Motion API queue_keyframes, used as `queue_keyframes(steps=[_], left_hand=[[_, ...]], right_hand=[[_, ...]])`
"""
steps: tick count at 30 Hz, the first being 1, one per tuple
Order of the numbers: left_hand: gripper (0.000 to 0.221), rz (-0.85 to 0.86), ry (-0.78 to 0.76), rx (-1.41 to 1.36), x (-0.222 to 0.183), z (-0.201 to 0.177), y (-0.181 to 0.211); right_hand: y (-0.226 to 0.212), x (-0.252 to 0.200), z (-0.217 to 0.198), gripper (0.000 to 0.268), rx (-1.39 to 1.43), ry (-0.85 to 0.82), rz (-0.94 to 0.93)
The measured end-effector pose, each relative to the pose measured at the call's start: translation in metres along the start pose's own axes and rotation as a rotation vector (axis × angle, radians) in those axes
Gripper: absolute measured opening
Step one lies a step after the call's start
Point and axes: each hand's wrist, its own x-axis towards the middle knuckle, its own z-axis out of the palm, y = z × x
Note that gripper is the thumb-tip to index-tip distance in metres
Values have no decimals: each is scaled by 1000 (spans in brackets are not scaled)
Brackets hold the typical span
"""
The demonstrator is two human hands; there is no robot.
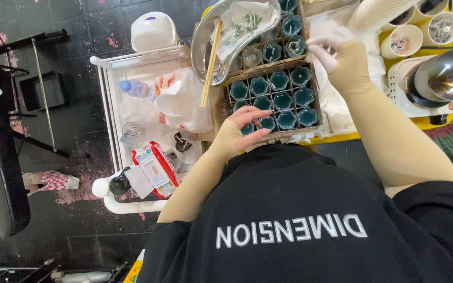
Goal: The person prepares small teal candle cups on a work cart, wipes and arranges them, then ladles melted wax from a metal pitcher into the cups one at a time and places wick material into them. They handle the cups individually, repositioning them in a tray as they fill.
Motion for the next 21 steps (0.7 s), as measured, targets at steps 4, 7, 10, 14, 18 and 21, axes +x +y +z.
queue_keyframes(steps=[4,7,10,14,18,21], left_hand=[[42,14,60,-2,-3,-3,-3],[37,71,205,39,0,-10,-8],[27,130,465,253,11,-22,-14],[29,86,691,649,33,-47,-21],[46,-30,673,852,45,-59,-49],[55,-95,626,854,50,-61,-63]], right_hand=[[-20,44,12,13,35,-44,-208],[-24,84,40,12,-73,-78,-415],[-34,118,74,15,-49,-165,-347],[-25,144,125,12,-192,-174,-430],[-13,152,163,15,-431,-188,-528],[-8,159,173,20,-478,-216,-527]])
